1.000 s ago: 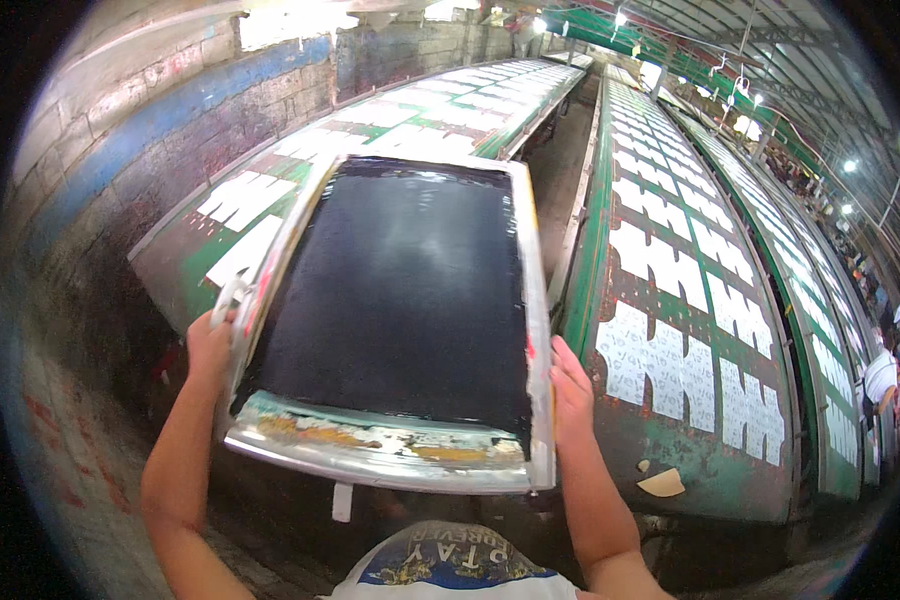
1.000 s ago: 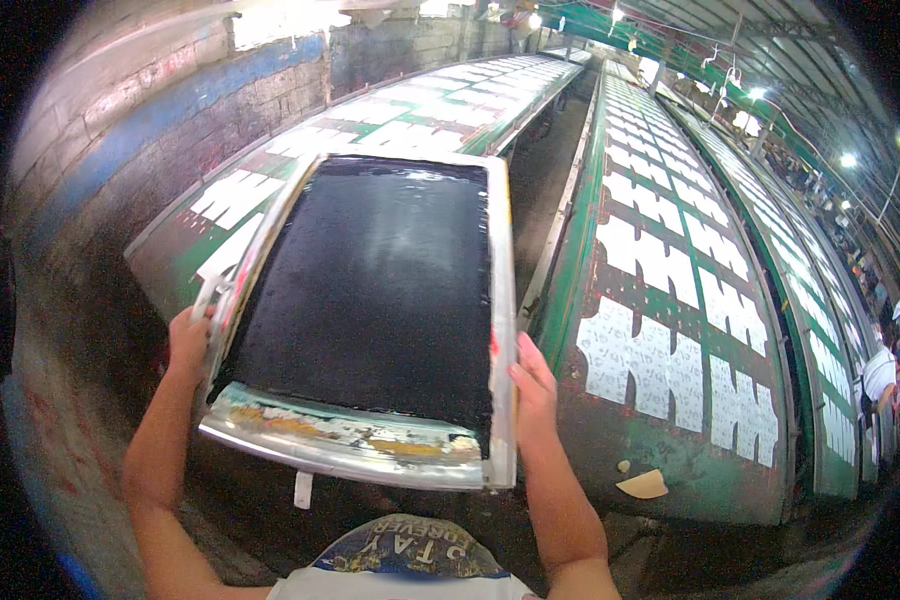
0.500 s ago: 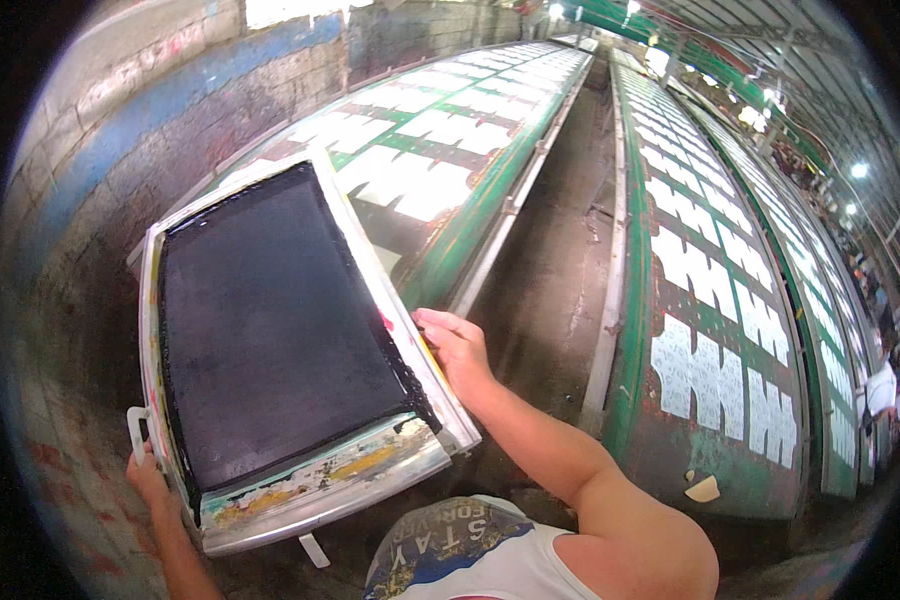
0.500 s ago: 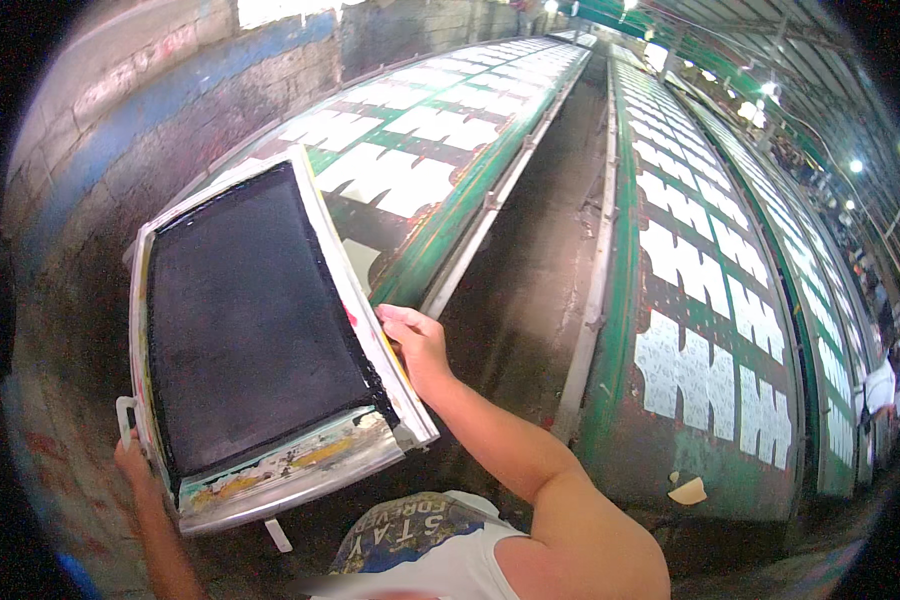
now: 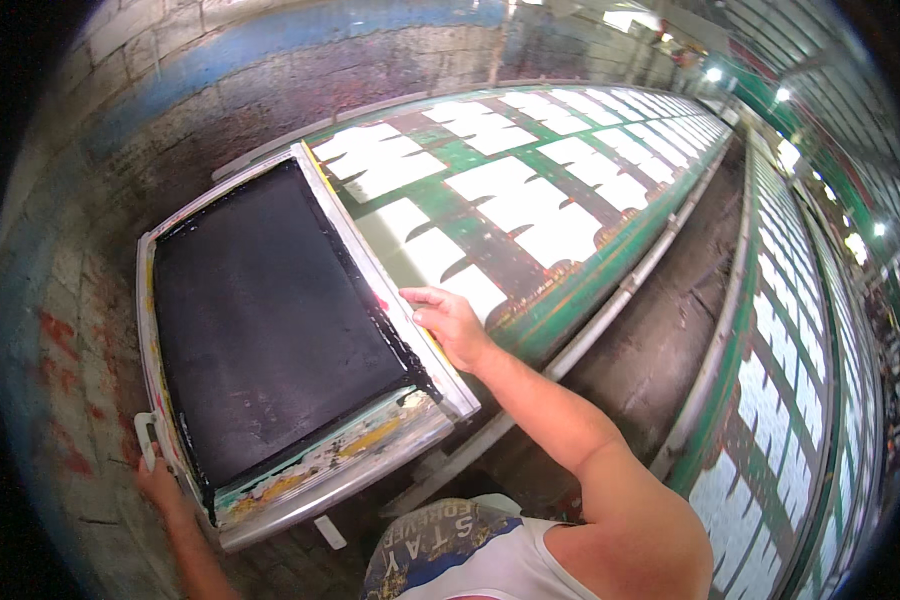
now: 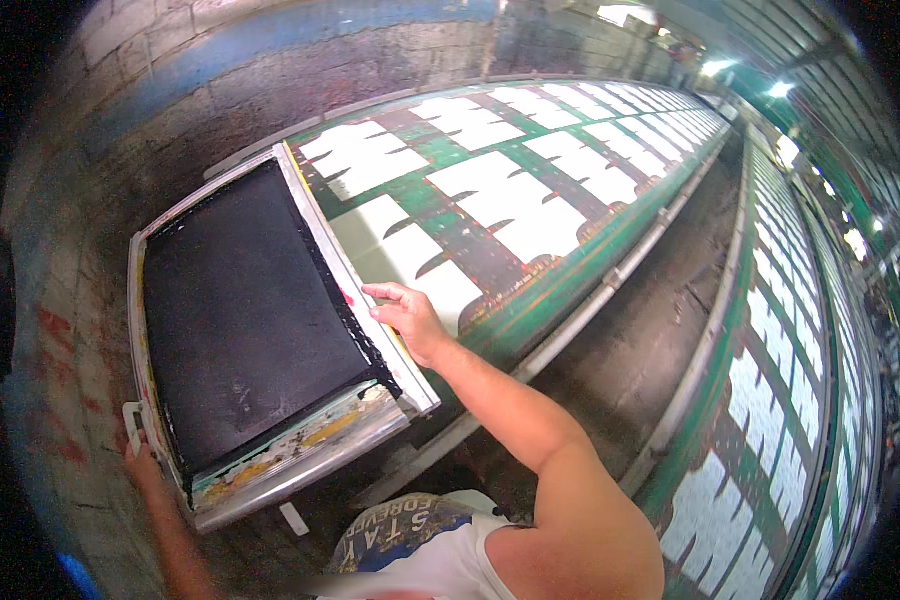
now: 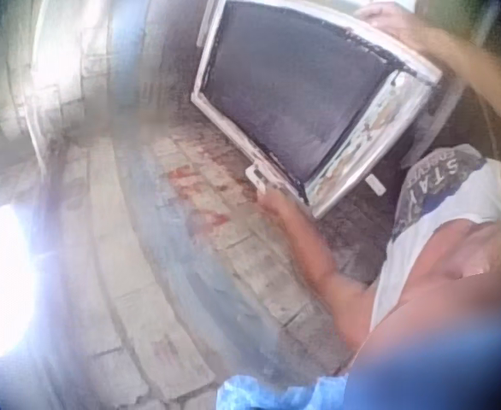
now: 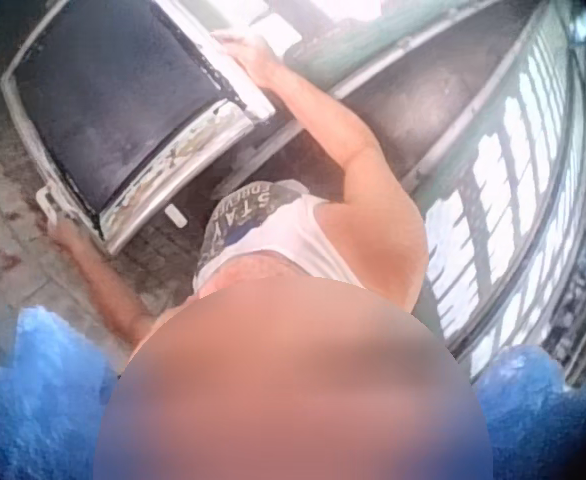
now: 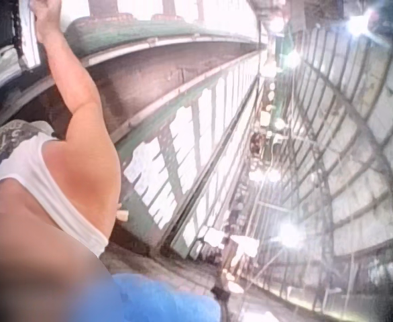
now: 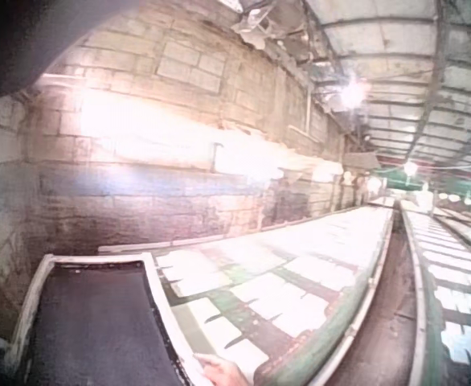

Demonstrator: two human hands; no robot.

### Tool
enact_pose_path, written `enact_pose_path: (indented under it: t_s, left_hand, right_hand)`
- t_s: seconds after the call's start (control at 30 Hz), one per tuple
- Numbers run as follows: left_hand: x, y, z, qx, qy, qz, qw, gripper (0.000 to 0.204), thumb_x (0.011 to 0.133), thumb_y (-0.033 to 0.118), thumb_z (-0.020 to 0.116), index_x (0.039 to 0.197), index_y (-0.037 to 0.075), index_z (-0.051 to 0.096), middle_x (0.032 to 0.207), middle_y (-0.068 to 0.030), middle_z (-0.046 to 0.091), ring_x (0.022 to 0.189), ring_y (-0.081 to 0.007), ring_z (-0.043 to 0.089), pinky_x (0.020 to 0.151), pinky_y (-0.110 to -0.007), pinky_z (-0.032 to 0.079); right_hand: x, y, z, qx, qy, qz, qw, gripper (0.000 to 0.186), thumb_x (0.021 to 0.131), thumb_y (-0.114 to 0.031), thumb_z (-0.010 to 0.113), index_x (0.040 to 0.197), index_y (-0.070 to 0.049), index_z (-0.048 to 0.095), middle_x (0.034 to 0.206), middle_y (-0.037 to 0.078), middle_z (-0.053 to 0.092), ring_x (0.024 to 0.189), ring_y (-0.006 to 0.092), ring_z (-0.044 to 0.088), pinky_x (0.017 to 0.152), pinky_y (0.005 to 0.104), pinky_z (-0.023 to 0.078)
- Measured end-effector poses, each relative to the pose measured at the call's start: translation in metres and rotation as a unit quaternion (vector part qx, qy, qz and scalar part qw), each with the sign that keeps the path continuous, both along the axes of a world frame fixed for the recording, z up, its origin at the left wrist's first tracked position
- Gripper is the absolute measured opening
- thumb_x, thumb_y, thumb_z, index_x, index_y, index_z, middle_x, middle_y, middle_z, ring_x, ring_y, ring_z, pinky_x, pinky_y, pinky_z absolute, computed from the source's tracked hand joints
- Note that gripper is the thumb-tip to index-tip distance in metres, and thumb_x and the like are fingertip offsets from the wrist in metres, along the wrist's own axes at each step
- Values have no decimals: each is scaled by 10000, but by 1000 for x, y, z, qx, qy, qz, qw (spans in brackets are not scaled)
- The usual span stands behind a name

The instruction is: The person repeatedly pulls a squeegee across a screen-printing frame to spread ink over a mesh screen. The person holds the frame steady with one hand while using the other to move the squeegee back and forth across the surface.

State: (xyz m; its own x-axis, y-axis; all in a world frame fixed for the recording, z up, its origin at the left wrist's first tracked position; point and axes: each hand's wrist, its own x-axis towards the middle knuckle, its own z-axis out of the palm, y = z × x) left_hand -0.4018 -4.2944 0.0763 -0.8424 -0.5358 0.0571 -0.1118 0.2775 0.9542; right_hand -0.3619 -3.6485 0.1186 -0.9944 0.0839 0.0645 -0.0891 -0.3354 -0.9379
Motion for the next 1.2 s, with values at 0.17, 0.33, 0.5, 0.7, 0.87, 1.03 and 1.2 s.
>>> enact_pose_path:
  t_s: [0.17,0.33,0.5,0.7,0.87,1.03,1.2]
  left_hand:
    - [6,98,-10,-13,-51,56,997,324,1047,-2,593,1327,-34,753,1225,-92,771,1078,-218,719,976,-383,549]
    - [22,206,-51,-19,-42,72,996,336,993,-30,596,1273,-43,781,1148,-80,782,1028,-214,726,942,-360,551]
    - [27,295,-85,27,-38,73,996,337,967,-28,591,1219,-32,815,1096,-71,793,948,-175,725,881,-338,563]
    - [30,356,-84,39,-8,64,997,356,942,-30,582,1211,-28,816,1051,-61,790,914,-147,709,836,-323,552]
    - [37,387,-81,6,1,73,997,373,926,-21,580,1225,-34,803,1062,-90,797,952,-186,724,898,-346,558]
    - [44,408,-87,41,43,59,996,347,935,-22,567,1199,-49,789,1070,-98,799,976,-192,727,925,-344,558]
    - [47,409,-89,-17,-6,51,999,318,926,-27,568,1167,-53,775,1069,-95,794,990,-186,722,929,-344,554]
  right_hand:
    - [-55,81,-12,109,-23,47,993,559,974,-70,760,1522,-23,656,1464,133,634,1202,185,668,1073,331,535]
    - [-53,160,-29,181,-23,25,983,613,927,-128,747,1519,5,661,1529,117,634,1397,210,578,1187,364,445]
    - [-48,231,-54,135,-53,-16,989,595,975,-129,718,1548,3,628,1494,133,678,1319,207,652,1179,378,481]
    - [-35,280,-74,69,-54,-45,995,620,991,-133,679,1574,52,578,1525,193,649,1428,251,591,1241,390,425]
    - [-23,305,-85,58,-70,-79,993,623,1007,-126,652,1590,69,556,1580,227,599,1506,285,527,1284,398,376]
    - [-16,329,-93,32,-71,-78,994,700,987,-170,675,1607,106,507,1626,257,554,1545,319,489,1310,422,349]
    - [-15,341,-100,22,-67,-54,996,746,983,-184,680,1629,119,463,1649,281,522,1569,331,467,1325,433,330]
